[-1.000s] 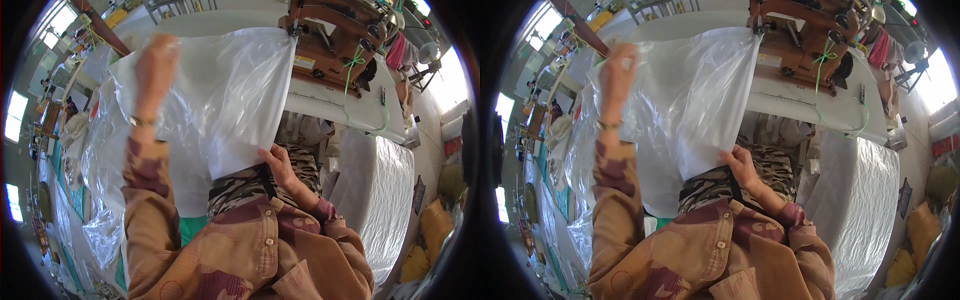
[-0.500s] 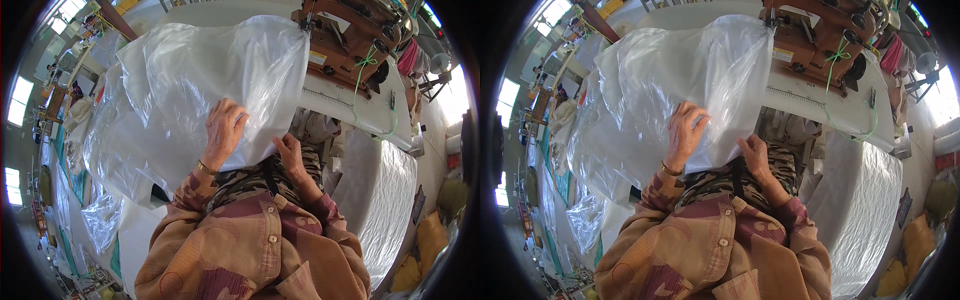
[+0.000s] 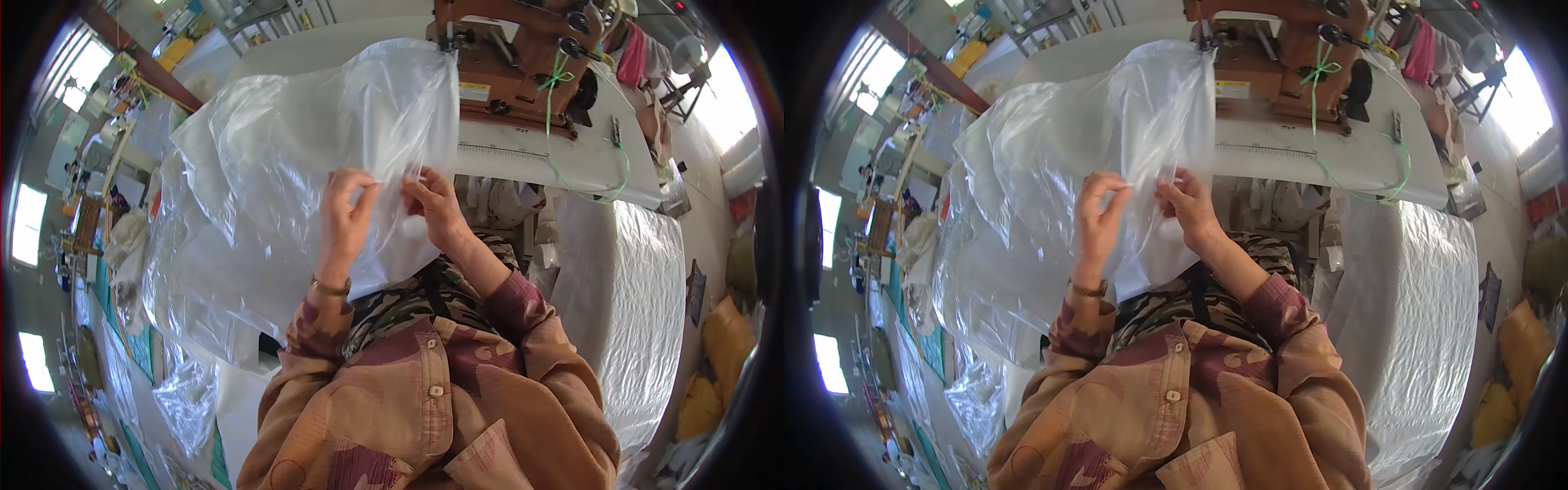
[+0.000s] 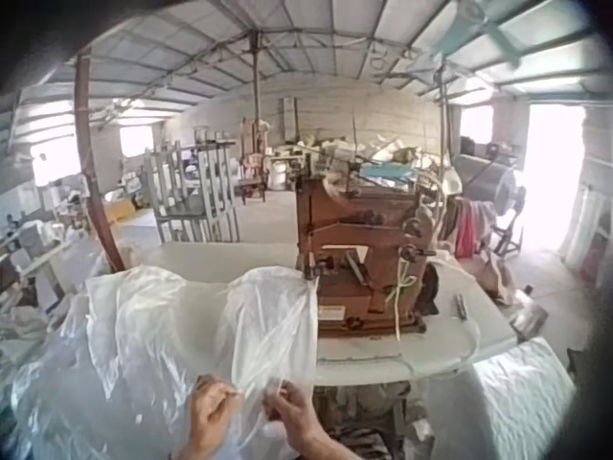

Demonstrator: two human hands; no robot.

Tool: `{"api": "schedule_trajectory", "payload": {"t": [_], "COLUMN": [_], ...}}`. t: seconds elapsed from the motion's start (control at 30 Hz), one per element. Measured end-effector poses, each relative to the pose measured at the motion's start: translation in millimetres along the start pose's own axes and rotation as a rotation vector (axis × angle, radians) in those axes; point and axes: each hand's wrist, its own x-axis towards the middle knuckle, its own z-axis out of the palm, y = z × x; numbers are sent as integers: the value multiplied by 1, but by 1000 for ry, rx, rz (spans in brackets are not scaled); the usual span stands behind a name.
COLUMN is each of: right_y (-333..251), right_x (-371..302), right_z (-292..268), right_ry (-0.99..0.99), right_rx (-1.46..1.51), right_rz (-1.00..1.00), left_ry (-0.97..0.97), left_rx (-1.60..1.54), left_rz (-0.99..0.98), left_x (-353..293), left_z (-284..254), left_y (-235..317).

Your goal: The person aligns the edges of a large white plastic sheet and sews it using a sewing machine. They repeatedly guide the material through the machine, stitch a section, and then cut the thread with scissors before repositioning the sheet for the next seam.

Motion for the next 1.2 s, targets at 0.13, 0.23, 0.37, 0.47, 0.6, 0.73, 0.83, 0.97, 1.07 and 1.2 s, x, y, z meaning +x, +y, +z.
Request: {"api": "schedule_trajectory", "payload": {"t": [0.13, 0.23, 0.37, 0.47, 0.6, 0.73, 0.83, 0.97, 1.07, 1.2], "right_y": [-10, -21, -33, -17, -6, 8, 15, 23, 18, 18], "right_x": [-4, -16, -36, -36, -42, -44, -49, -55, -57, -63], "right_z": [-7, -4, -4, -16, -20, -28, -26, -29, -30, -42], "right_ry": [-191, -256, -395, -480, -397, -596, -514, -424, -477, -351], "right_rx": [193, 343, 528, 591, 652, 692, 662, 589, 550, 191], "right_rz": [20, 40, 24, 89, 247, 243, 239, 297, 257, -19], "left_ry": [-80, -44, -4, -22, -76, -115, -59, -225, -374, -285], "left_rx": [-428, -354, -315, -221, 120, 351, 617, 367, 235, 31], "left_rz": [-331, -372, -388, -387, -370, -136, 282, 91, -170, -140], "left_x": [17, 25, 29, 26, 27, 19, 22, 18, 11, 5], "left_z": [-30, -37, -45, -43, -42, -43, -35, -6, 12, 28], "left_y": [29, 37, 23, 16, 25, 10, 19, 65, 63, 45]}}
